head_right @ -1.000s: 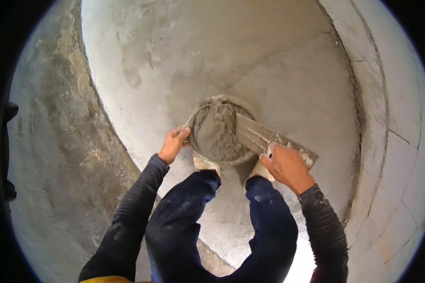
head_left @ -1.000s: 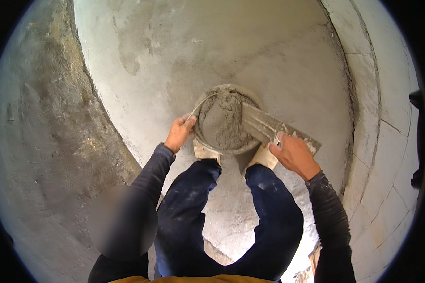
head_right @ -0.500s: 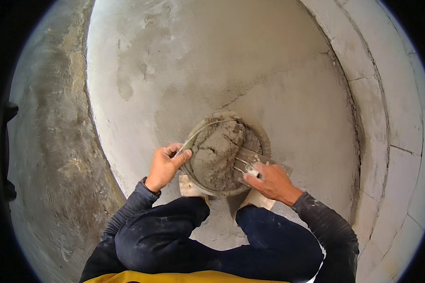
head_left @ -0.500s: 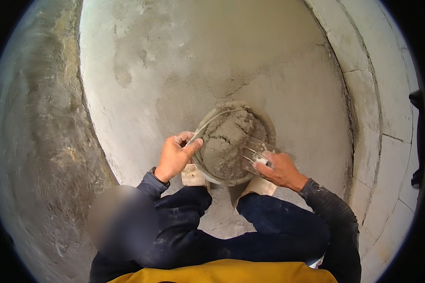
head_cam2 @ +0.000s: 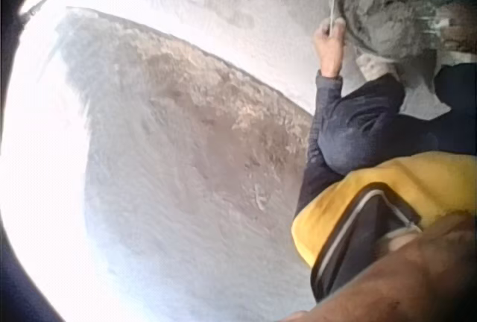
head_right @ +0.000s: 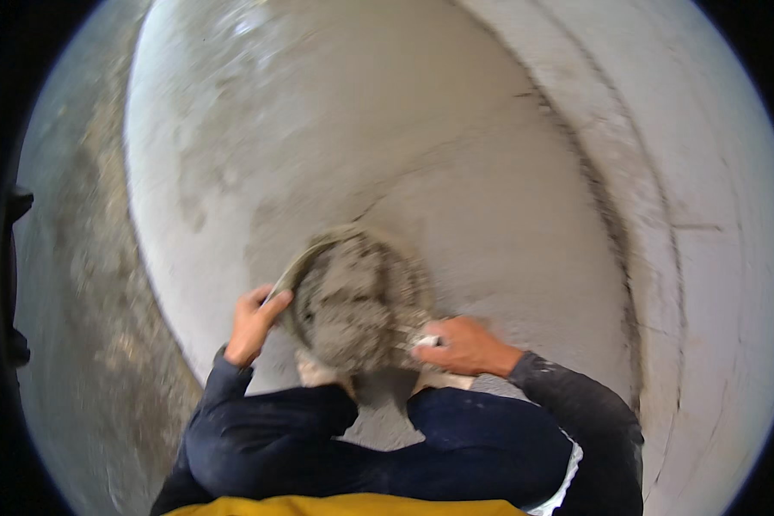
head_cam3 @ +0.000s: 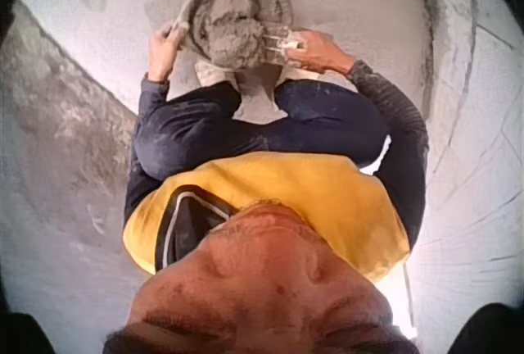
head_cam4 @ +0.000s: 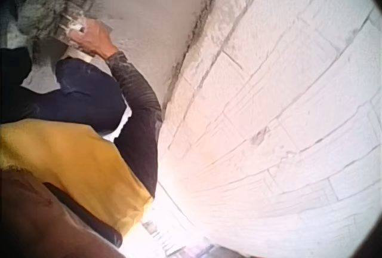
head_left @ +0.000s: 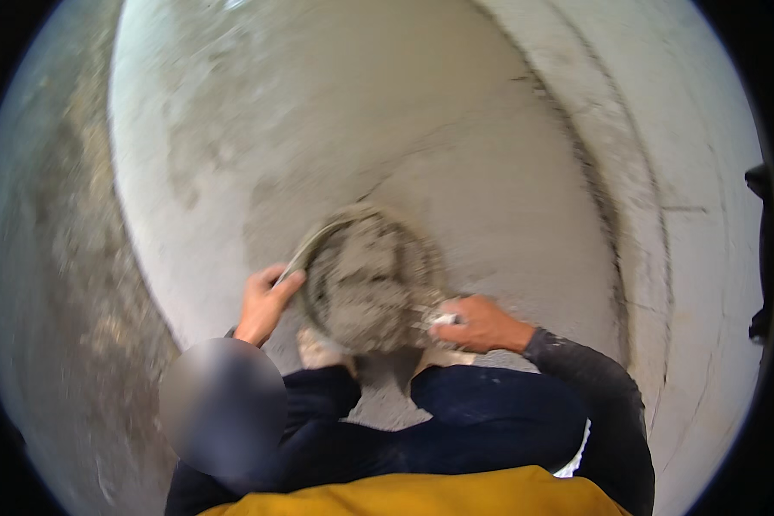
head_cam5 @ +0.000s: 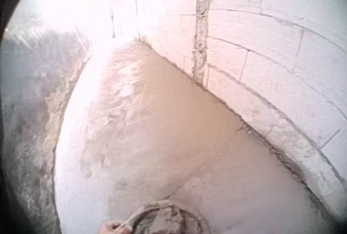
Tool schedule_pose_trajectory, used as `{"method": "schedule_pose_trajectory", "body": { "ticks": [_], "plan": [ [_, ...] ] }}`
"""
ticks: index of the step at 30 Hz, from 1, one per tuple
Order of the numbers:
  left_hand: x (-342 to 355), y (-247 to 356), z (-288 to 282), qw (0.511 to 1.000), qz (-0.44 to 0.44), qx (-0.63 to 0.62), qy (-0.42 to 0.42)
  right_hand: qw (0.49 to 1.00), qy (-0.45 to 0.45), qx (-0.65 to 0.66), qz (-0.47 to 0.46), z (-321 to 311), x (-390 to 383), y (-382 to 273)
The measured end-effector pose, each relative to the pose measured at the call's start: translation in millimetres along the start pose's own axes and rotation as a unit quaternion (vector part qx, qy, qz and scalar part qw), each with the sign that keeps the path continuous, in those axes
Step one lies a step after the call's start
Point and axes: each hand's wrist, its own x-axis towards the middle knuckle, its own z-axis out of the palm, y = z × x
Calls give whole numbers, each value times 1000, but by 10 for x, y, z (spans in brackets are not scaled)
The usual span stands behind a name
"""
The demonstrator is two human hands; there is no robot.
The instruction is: The person smooths a wet concrete floor using a trowel, repeatedly scooping cement from a bucket and spreading it to level the surface. The person walks along the floor while working and occasionally pauses to refill the trowel.
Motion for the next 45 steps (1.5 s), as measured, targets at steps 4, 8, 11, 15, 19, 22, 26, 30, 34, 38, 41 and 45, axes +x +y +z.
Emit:
{"method": "schedule_pose_trajectory", "body": {
  "ticks": [4, 8, 11, 15, 19, 22, 26, 30, 34, 38, 41, 45],
  "plan": [
    [38, -114, -53, 995, -54, -77, 27, 998, -43, 53, -2, -94, -63, 8],
    [-7, -229, -154, 986, -94, -137, 8, 992, -40, 120, -10, -391, -195, -4],
    [-7, -277, -210, 981, -103, -165, -9, 980, 30, 192, 40, -865, -413, 75],
    [47, -329, -292, 972, -153, -175, -8, 941, 259, 214, 33, -1454, -690, 343],
    [111, -454, -293, 976, -88, -193, -38, 851, 488, -178, 72, -2100, -347, 907],
    [128, -554, -160, 956, -78, -277, -57, 779, 476, -344, 220, -2579, 179, 1320],
    [136, -561, 93, 893, -87, -430, -95, 760, 510, -339, 216, -2733, 180, 1326],
    [223, -414, 241, 851, -87, -500, -136, 818, 453, -320, 153, -2210, -413, 619],
    [219, -131, 290, 859, -141, -474, -132, 894, 281, -344, 62, -1379, -749, -93],
    [66, 116, 420, 880, -62, -452, -135, 873, 245, -421, -8, -903, -620, -350],
    [48, 239, 495, 866, -90, -468, -152, 932, 155, -328, 6, -722, -271, -335],
    [28, 207, 521, 857, -99, -483, -151, 980, 68, -183, 33, -406, 208, -210]
  ]
}}
